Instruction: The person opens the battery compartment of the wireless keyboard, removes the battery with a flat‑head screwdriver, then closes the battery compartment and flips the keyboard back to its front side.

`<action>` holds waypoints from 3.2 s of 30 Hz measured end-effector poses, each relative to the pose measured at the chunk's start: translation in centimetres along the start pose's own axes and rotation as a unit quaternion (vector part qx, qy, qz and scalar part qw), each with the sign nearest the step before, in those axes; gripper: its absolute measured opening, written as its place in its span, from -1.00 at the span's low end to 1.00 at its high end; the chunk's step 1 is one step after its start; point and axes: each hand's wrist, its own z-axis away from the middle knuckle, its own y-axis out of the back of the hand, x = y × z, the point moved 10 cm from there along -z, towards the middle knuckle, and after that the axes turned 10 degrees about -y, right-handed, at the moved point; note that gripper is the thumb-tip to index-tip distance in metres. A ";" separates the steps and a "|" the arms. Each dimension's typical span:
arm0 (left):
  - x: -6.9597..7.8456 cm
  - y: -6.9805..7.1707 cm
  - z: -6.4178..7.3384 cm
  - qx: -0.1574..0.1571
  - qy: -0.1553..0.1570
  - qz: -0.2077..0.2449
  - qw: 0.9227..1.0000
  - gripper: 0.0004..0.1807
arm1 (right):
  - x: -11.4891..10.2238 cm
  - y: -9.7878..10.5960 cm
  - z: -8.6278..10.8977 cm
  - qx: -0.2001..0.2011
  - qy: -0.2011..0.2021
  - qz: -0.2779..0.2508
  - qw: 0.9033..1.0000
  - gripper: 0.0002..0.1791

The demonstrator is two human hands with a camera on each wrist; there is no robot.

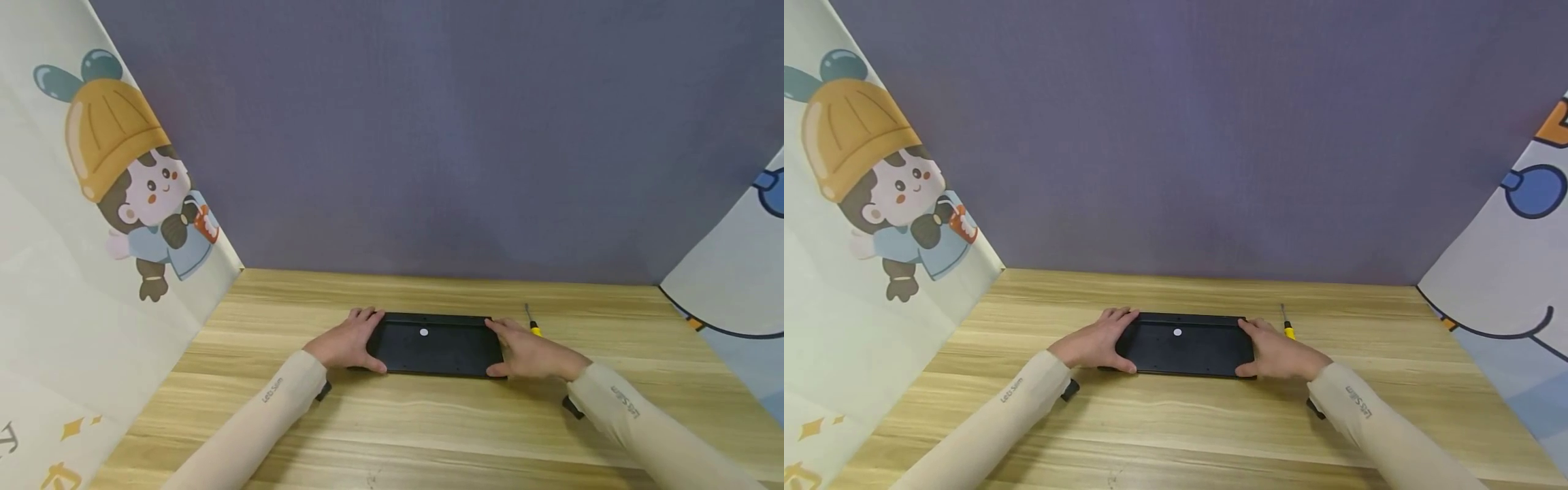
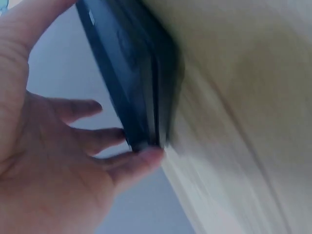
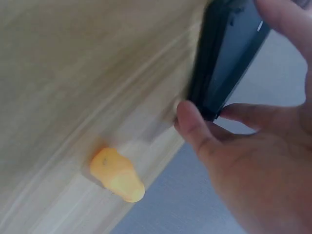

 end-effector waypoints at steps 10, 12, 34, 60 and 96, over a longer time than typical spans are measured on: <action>-1.5 0.6 1.4 -0.003 0.011 0.041 0.999 0.22 | -1.7 2.4 -0.8 0.114 0.065 0.022 0.991 -0.37; -1.6 0.6 1.5 -0.006 0.014 0.035 0.999 0.21 | -2.1 2.6 -1.2 0.124 0.072 0.019 0.990 -0.43; -2.8 0.8 0.7 0.011 0.032 0.039 0.999 0.14 | -2.4 3.3 -8.0 0.102 0.056 -0.022 0.993 -0.85; -2.7 0.4 0.3 0.008 0.041 0.017 0.999 0.12 | -2.7 3.3 -10.2 0.026 0.056 -0.016 0.998 -0.87; -3.6 0.6 -0.5 0.005 0.063 0.017 0.998 0.12 | -2.4 4.4 -12.2 -0.001 0.098 -0.051 0.994 -0.83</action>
